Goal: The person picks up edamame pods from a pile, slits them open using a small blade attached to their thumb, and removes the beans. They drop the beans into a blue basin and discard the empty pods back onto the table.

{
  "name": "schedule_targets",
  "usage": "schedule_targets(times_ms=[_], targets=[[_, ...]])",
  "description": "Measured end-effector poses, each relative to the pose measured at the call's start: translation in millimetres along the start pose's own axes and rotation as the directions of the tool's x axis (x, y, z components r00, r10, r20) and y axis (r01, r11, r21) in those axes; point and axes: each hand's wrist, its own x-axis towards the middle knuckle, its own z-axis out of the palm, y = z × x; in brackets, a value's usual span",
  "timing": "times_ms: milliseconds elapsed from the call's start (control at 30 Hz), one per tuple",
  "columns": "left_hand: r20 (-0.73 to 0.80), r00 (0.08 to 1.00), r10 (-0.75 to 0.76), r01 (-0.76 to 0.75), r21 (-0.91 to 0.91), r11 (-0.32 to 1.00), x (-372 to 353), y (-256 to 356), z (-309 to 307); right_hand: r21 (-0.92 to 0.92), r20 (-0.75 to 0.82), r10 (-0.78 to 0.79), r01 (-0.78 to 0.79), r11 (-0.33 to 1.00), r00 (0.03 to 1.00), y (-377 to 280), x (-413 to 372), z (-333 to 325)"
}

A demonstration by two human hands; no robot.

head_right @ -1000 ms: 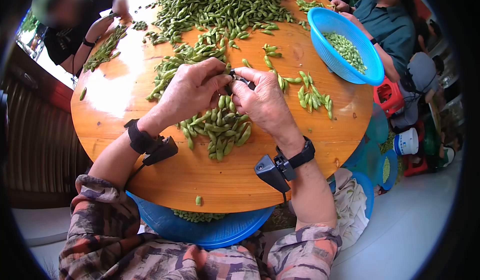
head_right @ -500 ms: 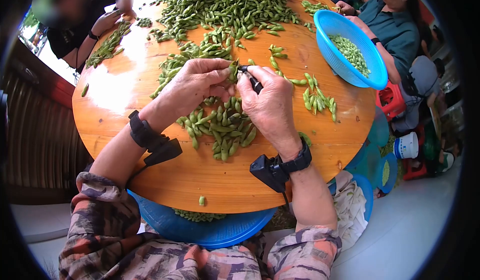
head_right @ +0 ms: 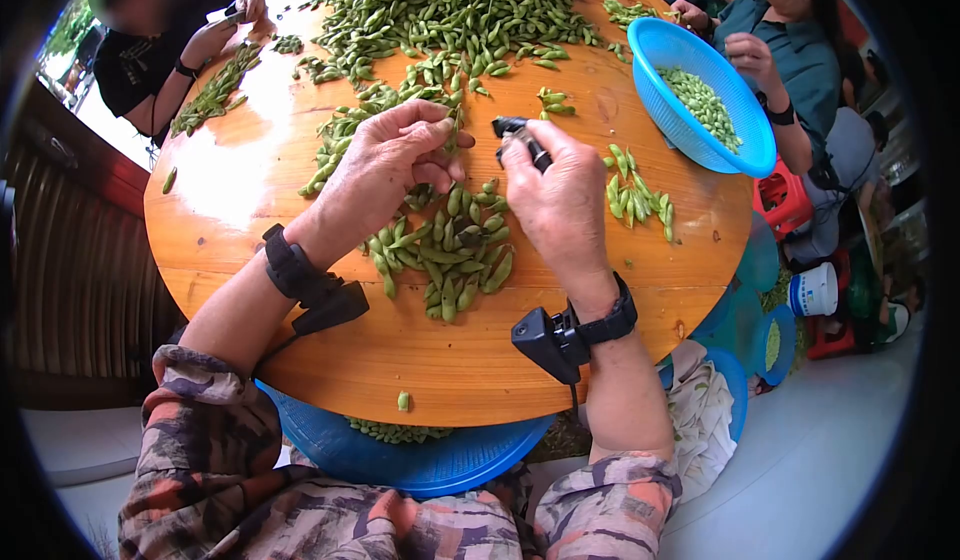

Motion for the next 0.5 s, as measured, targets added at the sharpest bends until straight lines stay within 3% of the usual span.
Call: schedule_targets(times_ms=[67, 133, 233, 300, 367, 500], targets=[[-0.015, 0.999, 0.028, -0.028, 0.012, 1.0, -1, 3, 0, 0.046, 0.014, 0.005, -0.006, 0.999, 1.0, -4, 1, 1], [0.076, 0.993, -0.095, 0.073, 0.255, 0.964, -6, 7, 2, 0.105, 0.045, -0.034, 0.029, 0.994, 0.998, -6, 0, 4], [0.157, 0.981, -0.115, 0.049, 0.372, 0.927, -10, 4, 7, 0.057, 0.09, -0.126, 0.121, 0.991, 0.988, 1, -1, 7], [0.172, 0.981, -0.087, 0.029, 0.318, 0.947, -8, -3, 7, 0.063, 0.108, -0.141, 0.134, 0.989, 0.984, -2, -2, 6], [0.178, 0.979, -0.096, 0.041, 0.288, 0.957, -9, -6, 8, -0.055, 0.064, -0.33, 0.334, 0.941, 0.942, -4, -2, 7], [0.155, 0.98, -0.123, 0.098, 0.16, 0.982, -10, -10, 16, -0.094, 0.069, -0.347, 0.352, 0.931, 0.935, -8, -5, 8]])
